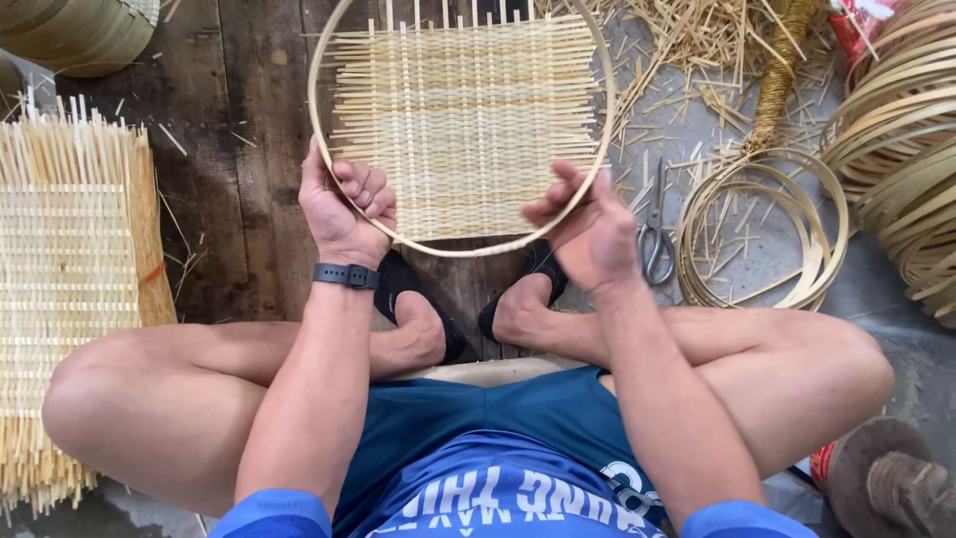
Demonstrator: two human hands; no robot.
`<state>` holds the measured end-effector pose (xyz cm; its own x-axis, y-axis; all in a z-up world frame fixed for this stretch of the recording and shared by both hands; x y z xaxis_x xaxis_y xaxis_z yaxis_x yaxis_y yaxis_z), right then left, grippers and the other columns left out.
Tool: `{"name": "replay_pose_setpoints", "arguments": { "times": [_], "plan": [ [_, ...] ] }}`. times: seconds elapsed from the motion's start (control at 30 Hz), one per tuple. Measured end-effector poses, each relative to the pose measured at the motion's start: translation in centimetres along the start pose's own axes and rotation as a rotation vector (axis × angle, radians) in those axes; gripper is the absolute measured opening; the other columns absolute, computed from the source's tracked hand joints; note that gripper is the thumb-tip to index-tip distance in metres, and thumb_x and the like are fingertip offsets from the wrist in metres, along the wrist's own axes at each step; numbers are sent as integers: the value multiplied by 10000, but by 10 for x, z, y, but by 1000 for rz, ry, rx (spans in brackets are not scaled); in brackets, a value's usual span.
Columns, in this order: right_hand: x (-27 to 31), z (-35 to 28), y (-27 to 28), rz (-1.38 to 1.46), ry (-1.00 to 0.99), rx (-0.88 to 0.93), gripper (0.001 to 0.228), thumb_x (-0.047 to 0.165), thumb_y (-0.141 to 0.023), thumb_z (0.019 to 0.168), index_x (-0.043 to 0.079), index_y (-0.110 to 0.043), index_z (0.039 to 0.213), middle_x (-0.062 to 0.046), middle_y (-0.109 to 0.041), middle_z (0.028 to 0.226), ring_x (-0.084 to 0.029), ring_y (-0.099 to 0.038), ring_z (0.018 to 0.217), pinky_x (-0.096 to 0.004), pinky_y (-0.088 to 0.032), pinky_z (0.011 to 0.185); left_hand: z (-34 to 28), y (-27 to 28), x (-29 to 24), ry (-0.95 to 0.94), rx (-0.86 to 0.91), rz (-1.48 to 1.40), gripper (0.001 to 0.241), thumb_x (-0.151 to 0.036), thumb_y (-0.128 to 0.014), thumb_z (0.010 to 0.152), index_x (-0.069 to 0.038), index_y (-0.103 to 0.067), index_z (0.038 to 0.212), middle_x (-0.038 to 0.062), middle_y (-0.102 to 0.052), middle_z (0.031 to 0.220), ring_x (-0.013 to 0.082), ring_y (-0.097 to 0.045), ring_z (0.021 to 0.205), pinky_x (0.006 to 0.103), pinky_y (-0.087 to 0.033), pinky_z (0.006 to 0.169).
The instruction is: The person sits on the floor assembling round woven bamboo trays. They fit a woven bamboo mat into a circular bamboo rim, press the mat into shape, use scissors to trim the protruding bamboo strips around the edge, and shake the finished tray to settle it.
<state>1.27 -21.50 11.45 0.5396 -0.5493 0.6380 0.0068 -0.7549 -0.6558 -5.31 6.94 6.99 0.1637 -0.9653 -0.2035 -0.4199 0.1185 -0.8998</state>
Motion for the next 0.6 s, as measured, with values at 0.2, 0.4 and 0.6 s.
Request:
{"name": "replay_pose_setpoints", "arguments": {
  "times": [0.2,0.4,0.6],
  "plan": [
    [-49,-4,11,248,-16,315,524,446,-385,1173,14,-648,1036,-112,-664,913,-278,-660,898,-576,-527,1034,-1,-2,11,-88,-41,-104,560,-456,-497,1047,-117,-483,603,-23,-358,495,115,-336,438,259,-287,396],
    [-47,-16,-48,179,52,55,451,446,-427,1055,36,-616,1060,-112,-650,866,-292,-679,867,-531,-532,988,-16,-21,39,-265,-183,-26,585,-504,-432,983,-145,-474,524,-28,-369,441,107,-334,379,266,-295,346],
    [53,-25,-56,-976,524,-51,341,282,-492,1134,35,-643,1315,-27,-536,750,-143,-531,642,-346,-490,590,-40,-44,-26,-435,-259,358,341,-324,-526,981,-96,-746,854,51,-641,716,179,-616,618,337,-554,588]
  ]
}}
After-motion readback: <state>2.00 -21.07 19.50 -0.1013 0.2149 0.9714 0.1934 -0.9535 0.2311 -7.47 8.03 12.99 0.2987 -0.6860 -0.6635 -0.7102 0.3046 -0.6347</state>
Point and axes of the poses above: each hand's wrist, its own z-axis towards the middle knuckle, its own y-axis out of the back of the hand, x = y × z, the point moved 2 cm from there along z, towards the middle knuckle
